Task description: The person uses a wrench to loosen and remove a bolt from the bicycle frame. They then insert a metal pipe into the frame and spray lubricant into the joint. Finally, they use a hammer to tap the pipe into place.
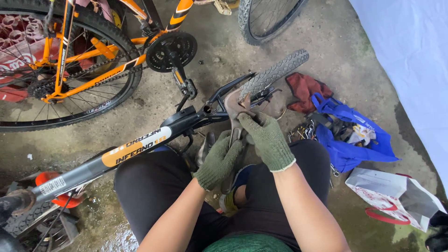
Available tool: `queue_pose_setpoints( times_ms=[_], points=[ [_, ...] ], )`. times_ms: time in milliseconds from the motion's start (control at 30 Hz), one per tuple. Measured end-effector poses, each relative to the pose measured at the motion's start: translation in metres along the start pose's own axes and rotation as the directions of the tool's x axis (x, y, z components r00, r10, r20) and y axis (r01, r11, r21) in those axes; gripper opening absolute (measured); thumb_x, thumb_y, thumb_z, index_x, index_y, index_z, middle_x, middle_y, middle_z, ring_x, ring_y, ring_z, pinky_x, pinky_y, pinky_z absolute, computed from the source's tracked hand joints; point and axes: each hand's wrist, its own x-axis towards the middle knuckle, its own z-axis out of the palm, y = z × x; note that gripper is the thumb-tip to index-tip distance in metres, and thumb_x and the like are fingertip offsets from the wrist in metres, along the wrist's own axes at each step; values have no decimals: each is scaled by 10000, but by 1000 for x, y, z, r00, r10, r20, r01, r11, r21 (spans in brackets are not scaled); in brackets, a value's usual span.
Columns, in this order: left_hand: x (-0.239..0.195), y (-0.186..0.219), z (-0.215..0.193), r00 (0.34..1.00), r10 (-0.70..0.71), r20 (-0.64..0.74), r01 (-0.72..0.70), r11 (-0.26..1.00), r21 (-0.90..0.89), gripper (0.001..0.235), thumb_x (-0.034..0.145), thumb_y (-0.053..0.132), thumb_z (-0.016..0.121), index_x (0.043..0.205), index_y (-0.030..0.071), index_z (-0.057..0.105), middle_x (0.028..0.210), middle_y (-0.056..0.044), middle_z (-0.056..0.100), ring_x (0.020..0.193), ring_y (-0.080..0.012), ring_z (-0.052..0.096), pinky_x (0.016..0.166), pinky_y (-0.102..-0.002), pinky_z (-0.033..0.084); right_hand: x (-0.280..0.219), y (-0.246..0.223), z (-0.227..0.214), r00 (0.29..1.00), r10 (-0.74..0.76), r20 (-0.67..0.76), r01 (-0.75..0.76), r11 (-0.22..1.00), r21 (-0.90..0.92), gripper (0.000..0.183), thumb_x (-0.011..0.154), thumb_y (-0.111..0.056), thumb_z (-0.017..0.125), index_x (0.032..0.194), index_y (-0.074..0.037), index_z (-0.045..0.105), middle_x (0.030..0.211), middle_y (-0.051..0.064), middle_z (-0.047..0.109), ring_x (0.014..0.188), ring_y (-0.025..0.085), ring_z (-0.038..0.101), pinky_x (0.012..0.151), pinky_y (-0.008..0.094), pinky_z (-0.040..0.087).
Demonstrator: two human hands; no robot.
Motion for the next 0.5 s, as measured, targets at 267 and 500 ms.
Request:
queue_pose_setpoints(
  times_ms=[267, 500],
  points=[
    [0, 55, -46, 928, 41, 370, -39, 999, -13, 472, 1035, 307, 545, 1431, 60, 619, 1337, -91, 658, 1456, -139, 392, 1229, -186, 136, 6, 20, 2, 970, -242, -34, 243, 970, 18, 92, 865, -77, 808, 926, -78, 739, 701, 42, 671, 531, 62, 500, 436, 210, 413],
    [5, -27, 17, 989, -148, -17, 149, 982, 113, 395, 964, 694, 466, 1235, 492, 672, 1460, 242, 528, 1451, -3, 387, 1278, -404, -54, -10, -6, -8, 986, -159, 45, 154, 984, 91, 101, 917, -98, 789, 885, -49, 706, 676, 75, 611, 446, 123, 542, 348, 216, 424]
  ],
)
